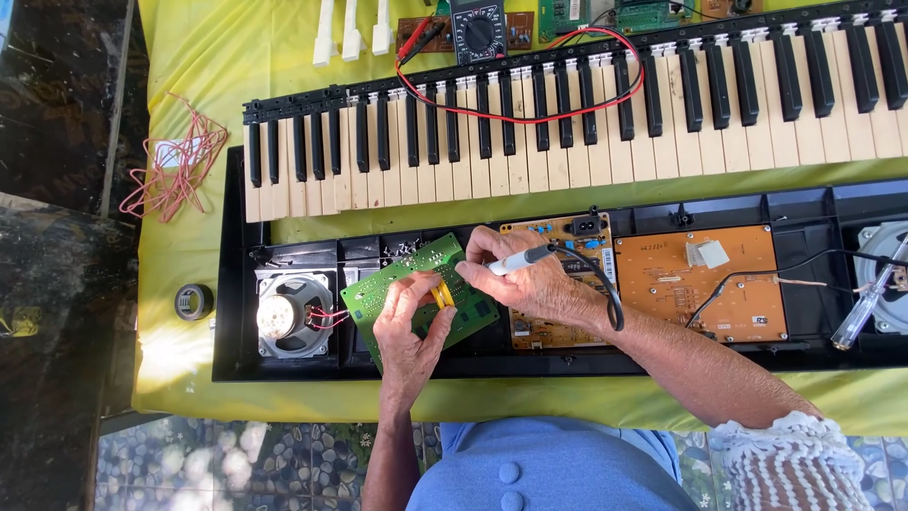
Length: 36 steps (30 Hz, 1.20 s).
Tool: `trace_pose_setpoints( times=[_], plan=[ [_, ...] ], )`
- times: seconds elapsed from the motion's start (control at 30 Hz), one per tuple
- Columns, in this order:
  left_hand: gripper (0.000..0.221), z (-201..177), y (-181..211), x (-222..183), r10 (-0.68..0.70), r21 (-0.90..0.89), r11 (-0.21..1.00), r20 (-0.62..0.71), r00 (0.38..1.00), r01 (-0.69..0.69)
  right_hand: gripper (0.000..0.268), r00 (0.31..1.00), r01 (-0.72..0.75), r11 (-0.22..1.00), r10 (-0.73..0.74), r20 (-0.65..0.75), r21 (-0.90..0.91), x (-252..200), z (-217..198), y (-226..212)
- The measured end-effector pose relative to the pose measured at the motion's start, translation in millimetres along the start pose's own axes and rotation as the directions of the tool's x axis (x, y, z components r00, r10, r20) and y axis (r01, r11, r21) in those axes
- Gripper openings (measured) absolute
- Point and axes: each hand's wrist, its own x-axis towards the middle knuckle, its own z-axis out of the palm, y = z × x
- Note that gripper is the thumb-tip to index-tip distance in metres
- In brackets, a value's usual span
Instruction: Soldering components on a circuit board during the repair of an electronic keyboard.
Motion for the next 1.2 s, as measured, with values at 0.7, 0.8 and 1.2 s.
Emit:
trace_pose_setpoints(
  times=[0.7, 0.8, 1.2],
  plan=[
    [0.036, -18.3, -18.8, -12.3, 0.019, -0.126, 0.991, -0.265, 0.964, -0.054, 0.027, 0.988, 0.043, 0.994, -0.028, -0.154, 0.096, -4.4, -2.2, 3.2],
    [0.037, -18.1, -19.0, -12.3, 0.057, -0.165, 0.979, -0.331, 0.942, -0.117, 0.023, 0.985, -0.053, 0.999, 0.052, -0.162, -0.006, -6.2, -5.0, -1.2],
    [0.039, -39.1, -19.1, -21.0, 0.155, -0.086, 0.972, -0.474, 0.867, -0.22, 0.016, 0.982, 0.189, 0.982, -0.188, 0.026, -0.004, 9.1, -19.0, -9.6]
  ],
)
